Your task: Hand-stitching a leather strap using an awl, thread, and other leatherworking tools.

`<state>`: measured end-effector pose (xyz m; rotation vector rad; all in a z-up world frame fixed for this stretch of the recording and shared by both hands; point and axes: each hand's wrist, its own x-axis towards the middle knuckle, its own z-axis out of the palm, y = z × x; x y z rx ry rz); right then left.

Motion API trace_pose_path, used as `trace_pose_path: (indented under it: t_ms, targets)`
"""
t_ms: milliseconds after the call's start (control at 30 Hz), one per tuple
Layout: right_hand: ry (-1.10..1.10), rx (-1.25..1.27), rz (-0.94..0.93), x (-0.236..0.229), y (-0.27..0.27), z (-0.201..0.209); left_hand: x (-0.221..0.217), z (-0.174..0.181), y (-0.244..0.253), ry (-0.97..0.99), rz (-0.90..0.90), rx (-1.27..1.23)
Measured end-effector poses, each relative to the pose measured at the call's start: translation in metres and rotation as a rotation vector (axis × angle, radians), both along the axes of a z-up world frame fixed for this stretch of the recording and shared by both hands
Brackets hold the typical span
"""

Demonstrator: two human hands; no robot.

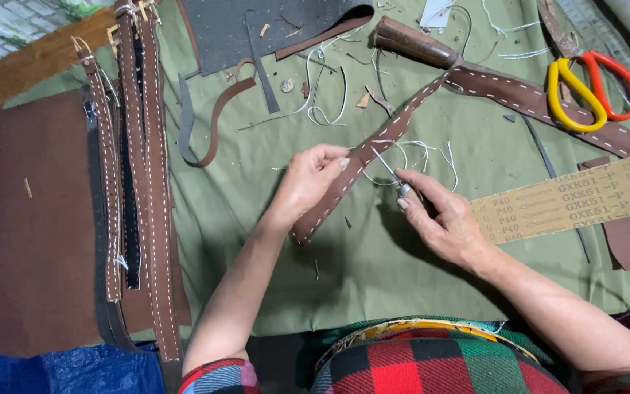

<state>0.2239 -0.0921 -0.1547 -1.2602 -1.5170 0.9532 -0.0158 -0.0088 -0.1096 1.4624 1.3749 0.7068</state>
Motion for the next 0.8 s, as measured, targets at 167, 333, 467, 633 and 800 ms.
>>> trace_pose_path:
  t_ms: [167, 333, 467, 633, 800]
  targets:
    - [-0.070, -0.090, -0.052, 0.004, 0.003, 0.001, -0.014, -0.031, 0.016, 0.195, -0.001, -0.073]
    - [-0.184, -0.181, -0.146, 0.019, 0.015, -0.023, -0.009, -0.015, 0.010, 0.158, 0.033, -0.067]
    - [0.174, -0.057, -0.048, 0.022, 0.034, -0.004, -0.004, 0.019, 0.002, 0.021, -0.006, -0.011]
    - [0.303, 0.015, 0.011, 0.022, 0.057, 0.032, -0.001, 0.034, 0.000, -0.074, -0.034, 0.041]
    - [0.204, 0.096, 0.033, 0.030, 0.057, 0.059, -0.003, 0.026, 0.006, -0.274, -0.053, 0.051]
